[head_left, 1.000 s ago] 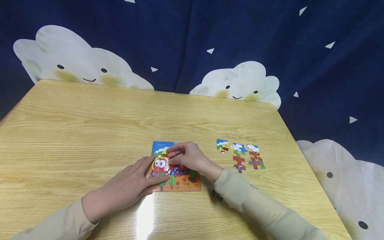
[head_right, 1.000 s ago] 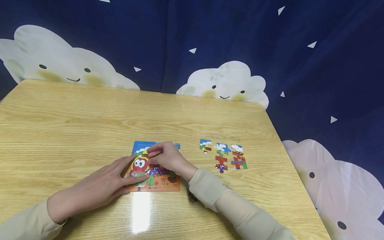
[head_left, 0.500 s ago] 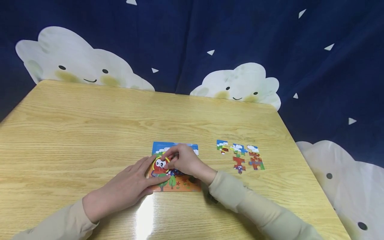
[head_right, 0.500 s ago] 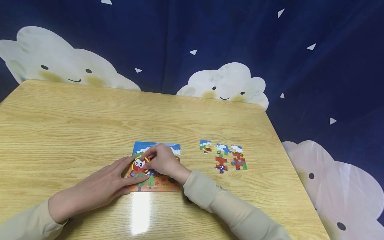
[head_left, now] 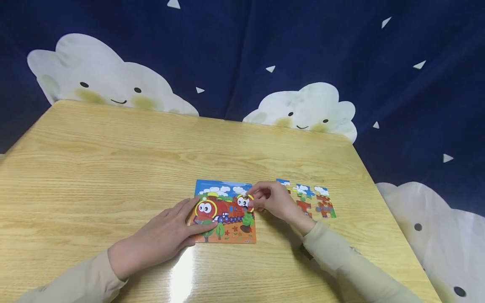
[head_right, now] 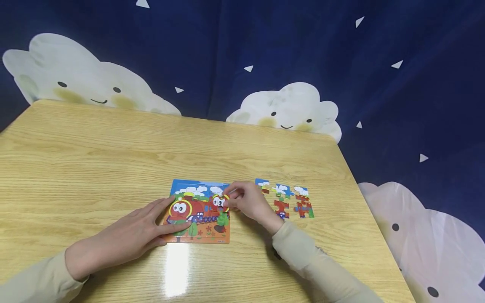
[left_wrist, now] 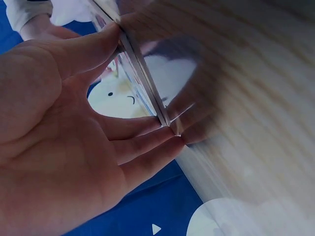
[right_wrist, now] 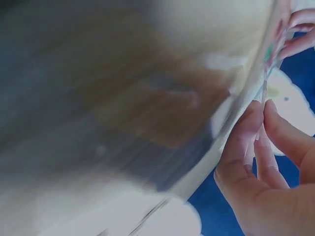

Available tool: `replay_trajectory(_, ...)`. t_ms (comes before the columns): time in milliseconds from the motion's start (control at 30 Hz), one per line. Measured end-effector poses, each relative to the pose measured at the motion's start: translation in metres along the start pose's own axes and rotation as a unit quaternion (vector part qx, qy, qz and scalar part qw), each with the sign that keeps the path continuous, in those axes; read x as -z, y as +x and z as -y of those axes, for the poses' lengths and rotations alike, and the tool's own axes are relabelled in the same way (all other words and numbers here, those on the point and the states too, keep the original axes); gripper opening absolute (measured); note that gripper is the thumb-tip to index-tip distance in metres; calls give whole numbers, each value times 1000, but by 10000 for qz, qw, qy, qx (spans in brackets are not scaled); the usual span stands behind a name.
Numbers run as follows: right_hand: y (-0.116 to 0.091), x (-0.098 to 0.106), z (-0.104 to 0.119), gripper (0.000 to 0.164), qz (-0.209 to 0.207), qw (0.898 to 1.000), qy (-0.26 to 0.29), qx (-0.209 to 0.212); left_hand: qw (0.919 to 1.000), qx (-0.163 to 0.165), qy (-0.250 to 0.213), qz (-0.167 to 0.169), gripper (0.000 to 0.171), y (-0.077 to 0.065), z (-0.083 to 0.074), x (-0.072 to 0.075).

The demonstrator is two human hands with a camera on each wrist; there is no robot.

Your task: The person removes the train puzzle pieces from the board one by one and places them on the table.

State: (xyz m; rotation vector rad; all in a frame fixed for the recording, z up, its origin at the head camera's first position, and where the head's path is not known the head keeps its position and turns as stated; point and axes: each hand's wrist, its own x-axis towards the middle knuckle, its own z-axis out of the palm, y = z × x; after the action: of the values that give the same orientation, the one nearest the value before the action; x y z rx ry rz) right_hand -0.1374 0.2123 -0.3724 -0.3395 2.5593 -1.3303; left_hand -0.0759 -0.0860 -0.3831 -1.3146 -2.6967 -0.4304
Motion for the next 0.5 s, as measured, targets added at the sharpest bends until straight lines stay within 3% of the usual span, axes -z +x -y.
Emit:
replay_trajectory(267,-25,40,-29,18,-596,9953,-570,-507,10000,11,26,48,48,0,0,0)
replay_trajectory(500,-37,55,-38,18,-951,9851,-1264,-677,10000,-21,53,-5,48,0,-1,0)
